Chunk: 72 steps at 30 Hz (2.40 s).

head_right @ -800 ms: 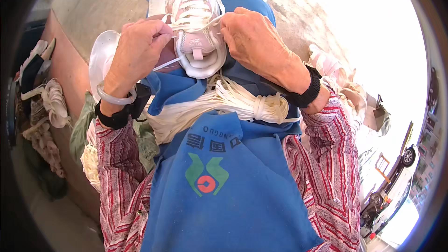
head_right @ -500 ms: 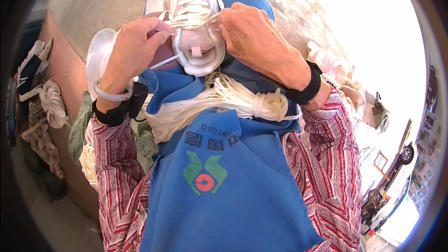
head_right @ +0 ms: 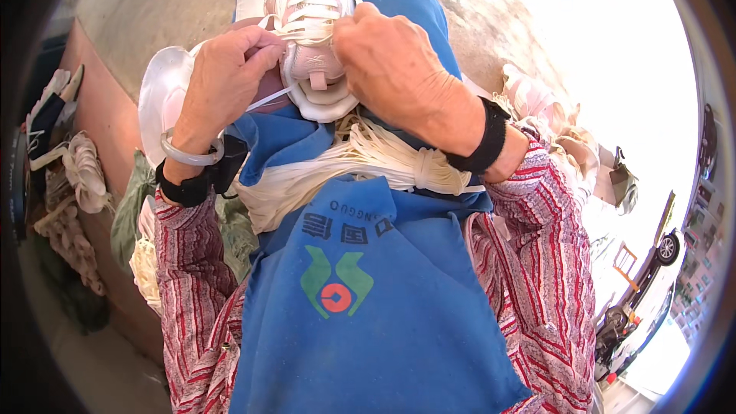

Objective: The person threads white laces through the eyelets of a pink and white sneaker held on their lap. They pull the laces through and adjust the tongue of the shoe by hand.

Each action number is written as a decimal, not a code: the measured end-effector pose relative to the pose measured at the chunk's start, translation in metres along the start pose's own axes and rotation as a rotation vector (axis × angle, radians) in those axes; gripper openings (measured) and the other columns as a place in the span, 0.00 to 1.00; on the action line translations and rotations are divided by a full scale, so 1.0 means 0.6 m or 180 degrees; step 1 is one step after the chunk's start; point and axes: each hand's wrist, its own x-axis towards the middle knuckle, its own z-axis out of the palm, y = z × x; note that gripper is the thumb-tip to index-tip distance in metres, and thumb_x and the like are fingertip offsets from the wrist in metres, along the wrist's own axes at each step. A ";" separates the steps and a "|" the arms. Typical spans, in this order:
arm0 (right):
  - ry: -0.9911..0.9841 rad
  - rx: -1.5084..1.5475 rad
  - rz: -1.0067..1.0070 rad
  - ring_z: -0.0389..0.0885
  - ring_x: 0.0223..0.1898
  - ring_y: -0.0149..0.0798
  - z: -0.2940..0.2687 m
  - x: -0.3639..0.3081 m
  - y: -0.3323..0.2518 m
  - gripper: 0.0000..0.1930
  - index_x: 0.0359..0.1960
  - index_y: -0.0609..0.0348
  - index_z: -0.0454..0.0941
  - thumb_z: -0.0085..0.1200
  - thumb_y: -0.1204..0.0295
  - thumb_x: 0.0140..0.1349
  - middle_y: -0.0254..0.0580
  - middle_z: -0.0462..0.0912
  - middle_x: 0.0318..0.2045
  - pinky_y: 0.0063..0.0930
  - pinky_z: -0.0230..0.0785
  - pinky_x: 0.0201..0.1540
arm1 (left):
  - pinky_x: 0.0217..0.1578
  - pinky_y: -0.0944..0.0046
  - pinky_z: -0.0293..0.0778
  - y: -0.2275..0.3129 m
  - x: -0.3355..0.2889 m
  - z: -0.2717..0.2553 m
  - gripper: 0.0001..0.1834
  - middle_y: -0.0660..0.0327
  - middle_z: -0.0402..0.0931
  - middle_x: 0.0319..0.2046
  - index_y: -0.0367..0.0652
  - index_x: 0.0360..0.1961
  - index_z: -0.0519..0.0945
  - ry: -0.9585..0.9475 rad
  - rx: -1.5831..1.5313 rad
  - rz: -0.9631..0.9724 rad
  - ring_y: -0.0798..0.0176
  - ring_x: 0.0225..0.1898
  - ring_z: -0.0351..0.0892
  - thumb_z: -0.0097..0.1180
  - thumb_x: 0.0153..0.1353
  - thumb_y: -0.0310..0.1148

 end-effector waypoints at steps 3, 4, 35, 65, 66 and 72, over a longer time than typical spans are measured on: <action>0.0292 0.1695 0.0241 0.75 0.21 0.47 0.019 -0.006 0.048 0.05 0.31 0.67 0.76 0.53 0.76 0.59 0.49 0.78 0.28 0.33 0.69 0.25 | 0.43 0.54 0.70 0.007 -0.014 -0.007 0.08 0.55 0.82 0.28 0.39 0.30 0.84 -0.0343 -0.1251 -0.1477 0.53 0.36 0.81 0.57 0.58 0.32; 0.0029 0.2211 0.0831 0.74 0.22 0.46 0.014 -0.013 0.043 0.07 0.31 0.67 0.78 0.54 0.74 0.60 0.49 0.78 0.28 0.30 0.68 0.26 | 0.43 0.55 0.69 0.011 -0.018 -0.004 0.08 0.56 0.83 0.29 0.40 0.32 0.85 -0.0139 -0.1330 -0.1563 0.54 0.36 0.81 0.58 0.58 0.33; -0.0573 0.2347 0.1110 0.80 0.28 0.48 0.022 0.008 0.055 0.09 0.33 0.67 0.77 0.56 0.70 0.60 0.51 0.80 0.29 0.38 0.71 0.34 | 0.40 0.53 0.70 0.015 -0.047 0.063 0.11 0.56 0.78 0.27 0.42 0.40 0.78 0.1077 -0.0075 -0.0128 0.52 0.35 0.78 0.57 0.54 0.24; 0.0521 0.1253 0.0754 0.76 0.34 0.51 0.044 -0.030 0.022 0.07 0.29 0.65 0.75 0.54 0.72 0.52 0.53 0.75 0.32 0.41 0.67 0.40 | 0.34 0.55 0.75 0.100 0.014 0.085 0.07 0.49 0.80 0.34 0.37 0.39 0.78 0.0367 -0.0398 -0.0132 0.46 0.34 0.81 0.57 0.60 0.27; 0.0521 0.1255 0.0753 0.76 0.33 0.52 0.045 -0.031 0.023 0.07 0.28 0.65 0.75 0.54 0.72 0.52 0.53 0.76 0.31 0.41 0.67 0.39 | 0.35 0.54 0.75 0.104 0.016 0.083 0.07 0.49 0.80 0.34 0.37 0.38 0.78 0.0207 -0.0404 -0.0226 0.45 0.35 0.80 0.57 0.60 0.28; 0.0664 0.1103 0.0604 0.76 0.34 0.52 0.035 -0.038 0.016 0.07 0.31 0.63 0.75 0.54 0.72 0.54 0.51 0.76 0.33 0.40 0.67 0.40 | 0.29 0.58 0.75 0.091 0.023 0.074 0.06 0.51 0.79 0.28 0.36 0.34 0.79 0.0252 -0.0349 -0.0051 0.51 0.29 0.81 0.57 0.60 0.28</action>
